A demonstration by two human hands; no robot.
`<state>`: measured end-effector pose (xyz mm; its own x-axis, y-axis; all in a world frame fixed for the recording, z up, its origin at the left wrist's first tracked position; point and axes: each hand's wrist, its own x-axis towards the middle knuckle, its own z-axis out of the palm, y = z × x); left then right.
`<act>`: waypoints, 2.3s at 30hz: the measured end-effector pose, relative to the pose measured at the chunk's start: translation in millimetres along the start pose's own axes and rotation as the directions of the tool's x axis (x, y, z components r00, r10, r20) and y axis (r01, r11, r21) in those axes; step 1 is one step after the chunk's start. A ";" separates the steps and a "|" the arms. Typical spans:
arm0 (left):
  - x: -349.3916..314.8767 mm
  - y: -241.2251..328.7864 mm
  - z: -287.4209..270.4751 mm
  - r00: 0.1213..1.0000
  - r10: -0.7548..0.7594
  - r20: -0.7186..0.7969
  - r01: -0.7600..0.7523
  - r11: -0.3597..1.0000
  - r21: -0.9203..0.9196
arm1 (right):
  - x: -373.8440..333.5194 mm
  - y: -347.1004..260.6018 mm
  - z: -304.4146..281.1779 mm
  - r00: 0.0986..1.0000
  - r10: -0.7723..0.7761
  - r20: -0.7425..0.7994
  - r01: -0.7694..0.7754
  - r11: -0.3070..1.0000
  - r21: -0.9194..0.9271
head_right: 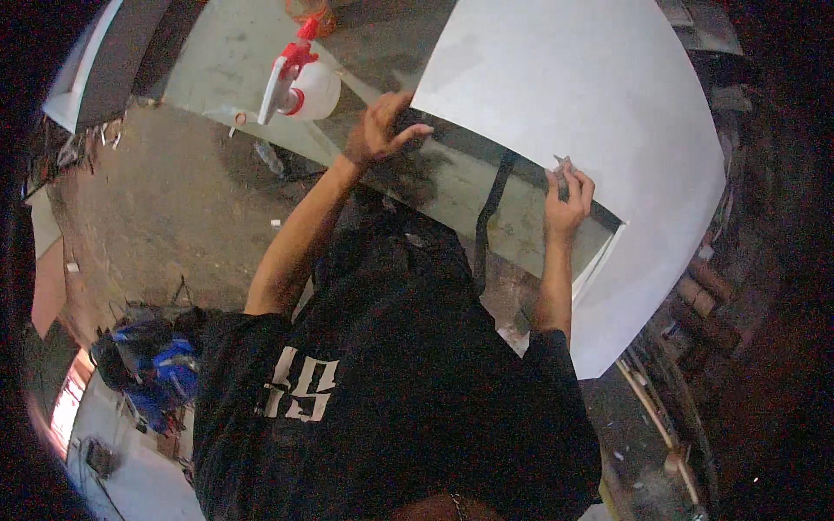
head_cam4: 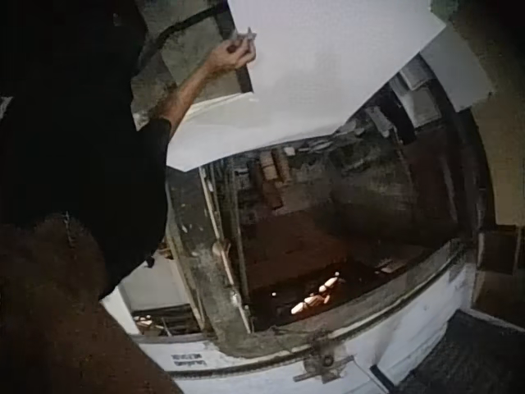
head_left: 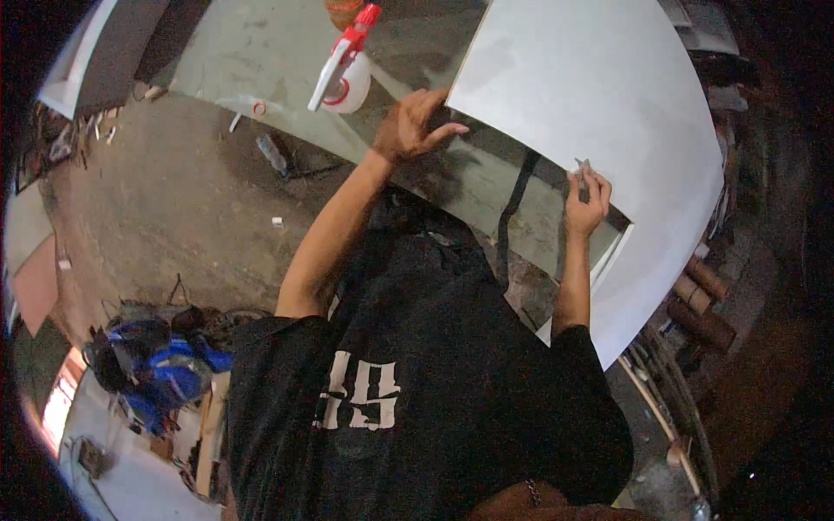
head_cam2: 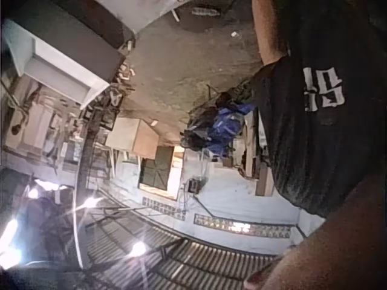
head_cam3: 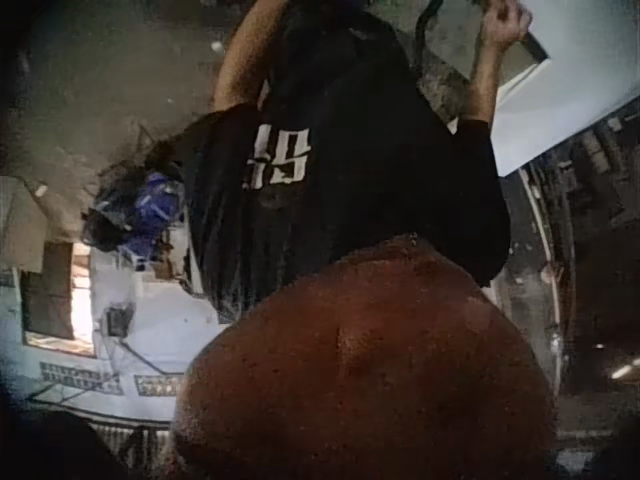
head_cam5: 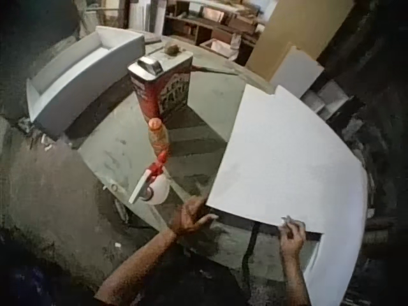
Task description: The person applies glue along the edges of a white laminate sheet and wipes the surface with a small cloth.
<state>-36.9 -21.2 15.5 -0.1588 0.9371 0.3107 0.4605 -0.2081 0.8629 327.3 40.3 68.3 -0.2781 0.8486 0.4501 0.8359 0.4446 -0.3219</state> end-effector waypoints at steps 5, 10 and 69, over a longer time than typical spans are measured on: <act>3.3 2.8 10.6 0.979 0.194 -0.060 -0.181 0.969 0.166 | 6.8 -15.1 24.4 0.964 -0.243 0.103 0.206 0.937 0.283; -0.7 -12.4 13.3 0.978 0.199 -0.056 -0.177 0.948 0.265 | 46.3 -89.6 72.9 0.838 -0.537 0.097 0.436 0.766 0.472; 18.6 15.7 -5.1 0.991 -0.117 0.065 0.108 0.987 0.118 | 330.9 -56.7 189.3 0.988 0.049 0.145 -0.080 0.973 0.217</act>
<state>-37.1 -8.4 36.9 -0.1547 0.9711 0.1816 0.5405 -0.0707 0.8383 98.4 350.2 77.8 -0.3019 0.9020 0.3085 0.7327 0.4266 -0.5303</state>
